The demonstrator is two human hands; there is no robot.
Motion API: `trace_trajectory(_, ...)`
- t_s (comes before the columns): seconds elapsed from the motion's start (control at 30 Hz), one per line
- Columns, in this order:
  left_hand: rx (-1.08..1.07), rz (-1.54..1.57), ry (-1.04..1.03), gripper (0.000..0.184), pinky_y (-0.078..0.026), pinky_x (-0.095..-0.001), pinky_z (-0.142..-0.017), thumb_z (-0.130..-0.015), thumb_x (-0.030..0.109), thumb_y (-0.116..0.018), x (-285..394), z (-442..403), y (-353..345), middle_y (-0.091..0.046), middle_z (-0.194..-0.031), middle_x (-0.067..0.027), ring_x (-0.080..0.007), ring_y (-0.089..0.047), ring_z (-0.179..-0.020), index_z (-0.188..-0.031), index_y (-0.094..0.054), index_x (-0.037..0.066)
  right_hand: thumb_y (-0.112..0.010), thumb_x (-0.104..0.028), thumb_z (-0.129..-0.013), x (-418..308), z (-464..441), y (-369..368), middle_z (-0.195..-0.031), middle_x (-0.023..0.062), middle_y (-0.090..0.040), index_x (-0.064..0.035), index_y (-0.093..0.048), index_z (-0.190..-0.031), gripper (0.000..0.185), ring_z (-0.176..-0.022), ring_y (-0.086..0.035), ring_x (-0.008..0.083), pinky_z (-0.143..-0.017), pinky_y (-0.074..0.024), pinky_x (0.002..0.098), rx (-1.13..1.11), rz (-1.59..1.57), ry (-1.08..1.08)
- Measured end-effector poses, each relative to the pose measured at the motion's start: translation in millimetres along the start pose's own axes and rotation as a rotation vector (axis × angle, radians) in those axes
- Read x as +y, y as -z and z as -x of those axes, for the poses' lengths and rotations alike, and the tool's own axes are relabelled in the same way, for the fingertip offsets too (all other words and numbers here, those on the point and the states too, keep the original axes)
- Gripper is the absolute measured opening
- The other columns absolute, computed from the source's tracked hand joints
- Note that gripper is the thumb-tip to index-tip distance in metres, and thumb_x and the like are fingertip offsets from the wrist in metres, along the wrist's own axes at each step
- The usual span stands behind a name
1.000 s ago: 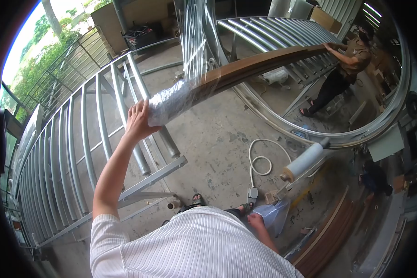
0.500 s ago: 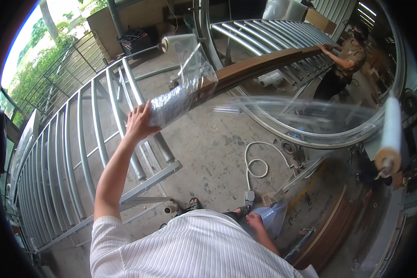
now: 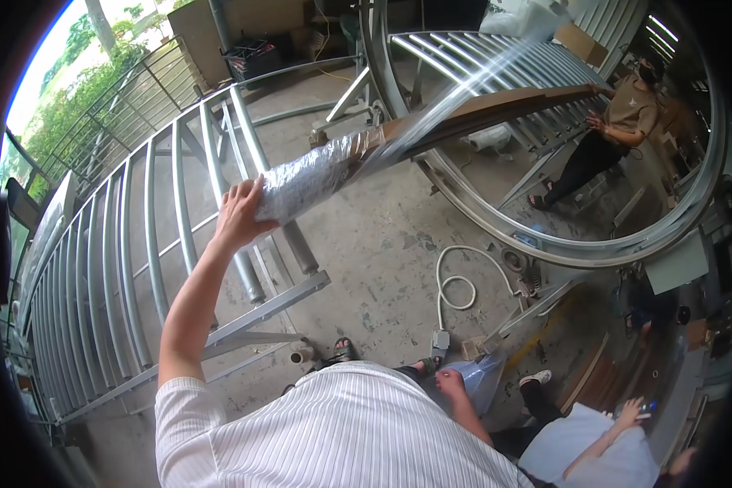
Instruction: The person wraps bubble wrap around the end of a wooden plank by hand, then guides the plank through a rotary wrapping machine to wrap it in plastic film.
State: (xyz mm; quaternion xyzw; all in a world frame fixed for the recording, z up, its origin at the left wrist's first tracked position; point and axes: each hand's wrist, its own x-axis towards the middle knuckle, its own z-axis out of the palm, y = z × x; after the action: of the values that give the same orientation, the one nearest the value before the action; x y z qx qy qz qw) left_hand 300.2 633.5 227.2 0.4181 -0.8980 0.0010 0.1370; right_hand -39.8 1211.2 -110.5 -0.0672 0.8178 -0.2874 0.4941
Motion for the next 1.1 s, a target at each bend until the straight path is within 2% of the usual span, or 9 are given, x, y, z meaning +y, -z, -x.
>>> trace_trajectory(0.23, -0.001, -0.007, 0.001, 0.112, -0.038, -0.0469, -0.110, -0.065, 0.044, -0.093, -14.4, 11.8, 3.9, -0.052, -0.142, -0.0147, -0.0333, -0.049, -0.131, -0.157, -0.039, 0.010, -0.075, -0.023, -0.094, 5.6, -7.2, -18.5, -0.086, 0.0067, -0.074, -0.0010, -0.070, -0.116, 0.032, -0.064, -0.067, 0.0144, -0.054, -0.0532, 0.0311, -0.037, -0.030, 0.053)
trace_trajectory(0.37, -0.028, -0.003, 0.003, 0.112, -0.036, -0.0479, -0.113, -0.066, 0.043, -0.093, -15.7, 12.4, 3.8, -0.049, -0.146, -0.0150, -0.0337, -0.046, -0.135, -0.158, -0.038, 0.011, -0.075, -0.025, -0.094, 12.2, 1.1, -26.7, -0.087, 0.0069, -0.074, -0.0014, -0.070, -0.118, 0.033, -0.066, -0.069, 0.0149, -0.056, -0.0543, 0.0313, -0.001, -0.036, 0.036)
trace_trajectory(0.4, -0.031, 0.028, 0.005, 0.107, -0.036, -0.0474, -0.116, -0.067, 0.035, -0.092, -14.2, 12.3, 7.3, -0.051, -0.145, -0.0147, -0.0350, -0.046, -0.135, -0.158, -0.040, 0.012, -0.075, -0.025, -0.094, 18.8, 1.2, -28.3, -0.088, 0.0070, -0.075, -0.0015, -0.069, -0.119, 0.035, -0.067, -0.069, 0.0153, -0.057, -0.0550, 0.0313, 0.009, -0.083, 0.021)
trace_trajectory(0.7, -0.021, -0.004, -0.011, 0.097, -0.036, -0.0470, -0.114, -0.071, 0.034, -0.087, -32.3, 18.6, 17.1, -0.053, -0.144, -0.0160, -0.0355, -0.049, -0.134, -0.154, -0.045, 0.008, -0.076, -0.028, -0.093, 61.3, 15.2, -20.1, -0.084, 0.0062, -0.074, -0.0019, -0.073, -0.114, 0.034, -0.068, -0.068, 0.0154, -0.063, -0.0561, 0.0330, 0.013, -0.018, -0.031)
trace_trajectory(0.8, 0.000, -0.017, -0.024, 0.095, -0.036, -0.0472, -0.114, -0.071, 0.033, -0.087, -44.9, 23.0, 17.7, -0.053, -0.144, -0.0160, -0.0358, -0.049, -0.134, -0.153, -0.046, 0.008, -0.077, -0.028, -0.092, 45.0, 22.2, -19.3, -0.084, 0.0061, -0.073, -0.0017, -0.072, -0.114, 0.035, -0.068, -0.067, 0.0153, -0.063, -0.0554, 0.0331, 0.016, 0.079, -0.005)
trace_trajectory(0.87, -0.006, -0.022, -0.014, 0.095, -0.035, -0.0475, -0.114, -0.071, 0.033, -0.087, -48.8, 26.8, 20.3, -0.053, -0.143, -0.0161, -0.0358, -0.049, -0.134, -0.153, -0.046, 0.008, -0.077, -0.028, -0.092, 35.0, 18.7, -24.0, -0.084, 0.0062, -0.073, -0.0019, -0.072, -0.114, 0.035, -0.067, -0.067, 0.0154, -0.062, -0.0553, 0.0331, 0.062, 0.034, -0.026)
trace_trajectory(0.93, -0.014, -0.032, 0.002, 0.094, -0.035, -0.0477, -0.114, -0.072, 0.033, -0.087, -54.2, 32.9, 22.6, -0.054, -0.143, -0.0162, -0.0357, -0.049, -0.133, -0.153, -0.046, 0.009, -0.076, -0.027, -0.093, 31.1, 7.5, -30.8, -0.084, 0.0059, -0.073, -0.0022, -0.072, -0.115, 0.033, -0.066, -0.067, 0.0154, -0.061, -0.0550, 0.0327, 0.012, -0.029, -0.036)
trace_trajectory(1.0, 0.015, -0.047, -0.021, 0.095, -0.035, -0.0479, -0.114, -0.072, 0.034, -0.087, -57.5, 36.4, 20.7, -0.053, -0.143, -0.0166, -0.0357, -0.050, -0.133, -0.153, -0.046, 0.010, -0.073, -0.022, -0.095, 10.2, 3.4, -37.4, -0.090, 0.0058, -0.073, -0.0024, -0.072, -0.111, 0.025, -0.072, -0.067, 0.0137, -0.063, -0.0550, 0.0314, 0.023, -0.012, 0.012)
trace_trajectory(1.1, 0.025, -0.039, -0.024, 0.094, -0.034, -0.0487, -0.114, -0.072, 0.035, -0.087, -60.6, 42.0, 19.4, -0.053, -0.143, -0.0164, -0.0355, -0.049, -0.133, -0.153, -0.045, 0.010, -0.074, -0.023, -0.094, -21.1, 6.3, -39.7, -0.087, 0.0055, -0.074, -0.0024, -0.070, -0.117, 0.031, -0.066, -0.067, 0.0139, -0.059, -0.0535, 0.0312, 0.013, -0.001, 0.017)
